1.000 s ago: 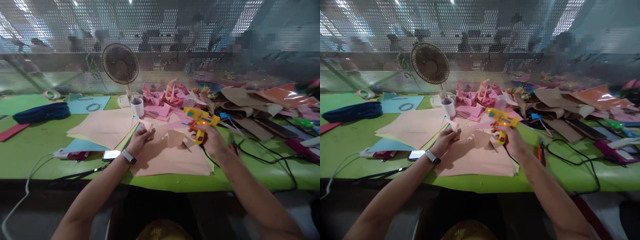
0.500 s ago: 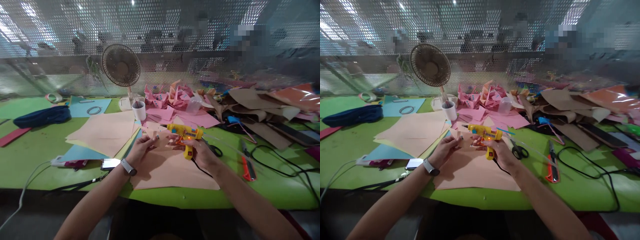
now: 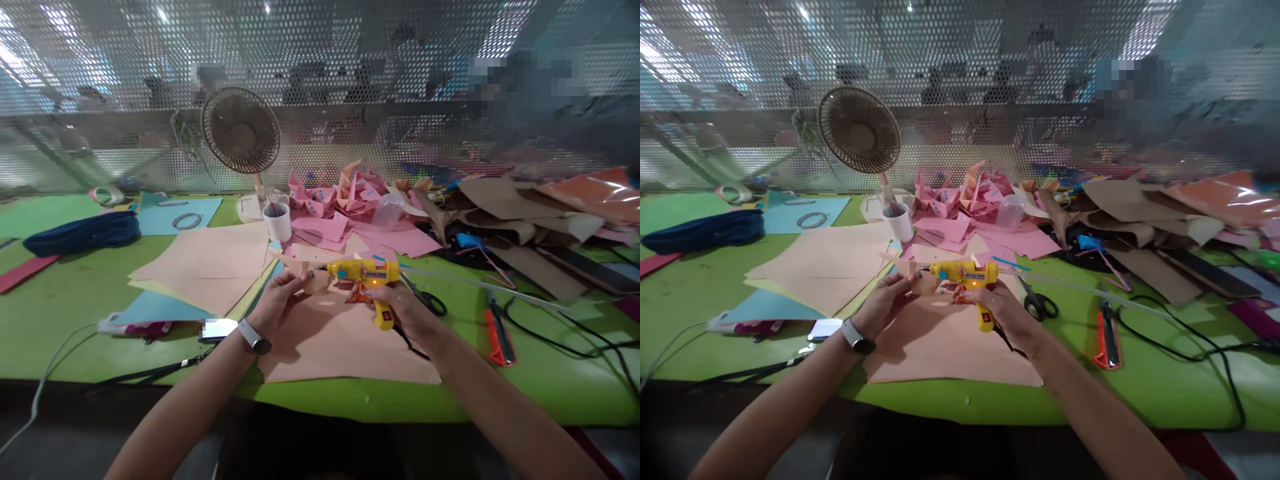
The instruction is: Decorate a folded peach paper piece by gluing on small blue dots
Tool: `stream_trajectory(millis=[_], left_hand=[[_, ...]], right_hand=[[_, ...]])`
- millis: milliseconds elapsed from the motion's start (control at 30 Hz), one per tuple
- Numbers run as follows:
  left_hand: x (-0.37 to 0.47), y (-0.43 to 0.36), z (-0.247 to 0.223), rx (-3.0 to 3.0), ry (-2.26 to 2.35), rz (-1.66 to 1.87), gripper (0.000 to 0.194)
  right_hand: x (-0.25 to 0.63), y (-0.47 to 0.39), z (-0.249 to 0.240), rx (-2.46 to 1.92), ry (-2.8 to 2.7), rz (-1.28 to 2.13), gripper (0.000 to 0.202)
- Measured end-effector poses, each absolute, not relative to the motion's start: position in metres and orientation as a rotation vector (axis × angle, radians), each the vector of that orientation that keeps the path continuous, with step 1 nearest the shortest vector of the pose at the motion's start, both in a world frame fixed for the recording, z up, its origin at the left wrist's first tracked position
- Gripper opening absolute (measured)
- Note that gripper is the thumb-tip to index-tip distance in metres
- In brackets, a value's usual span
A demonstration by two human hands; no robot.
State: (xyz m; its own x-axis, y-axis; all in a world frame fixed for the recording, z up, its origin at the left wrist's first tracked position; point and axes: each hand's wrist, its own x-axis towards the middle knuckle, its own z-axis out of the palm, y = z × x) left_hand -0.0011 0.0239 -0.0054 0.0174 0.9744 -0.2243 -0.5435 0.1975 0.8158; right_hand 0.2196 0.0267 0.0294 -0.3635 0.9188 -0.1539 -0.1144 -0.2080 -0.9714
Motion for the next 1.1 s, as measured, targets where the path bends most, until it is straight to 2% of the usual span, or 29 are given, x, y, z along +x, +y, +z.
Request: stream_trajectory(millis=[533, 667, 1100], left_hand=[[-0.001, 0.024, -0.005, 0.648, 0.953, 1.313, 0.031], [0.000, 0.023, -0.004, 0.638, 0.959, 1.336, 0.032], [0.001, 0.024, -0.003, 0.632, 0.948, 1.333, 0.034]], right_hand=[[0.219, 0.025, 0.031, -1.118, -1.359, 1.544, 0.013], [0.219, 0.026, 0.028, -1.021, -1.372, 1.578, 0.013], [0.224, 0.027, 0.018, -0.954, -1.445, 1.664, 0.026]])
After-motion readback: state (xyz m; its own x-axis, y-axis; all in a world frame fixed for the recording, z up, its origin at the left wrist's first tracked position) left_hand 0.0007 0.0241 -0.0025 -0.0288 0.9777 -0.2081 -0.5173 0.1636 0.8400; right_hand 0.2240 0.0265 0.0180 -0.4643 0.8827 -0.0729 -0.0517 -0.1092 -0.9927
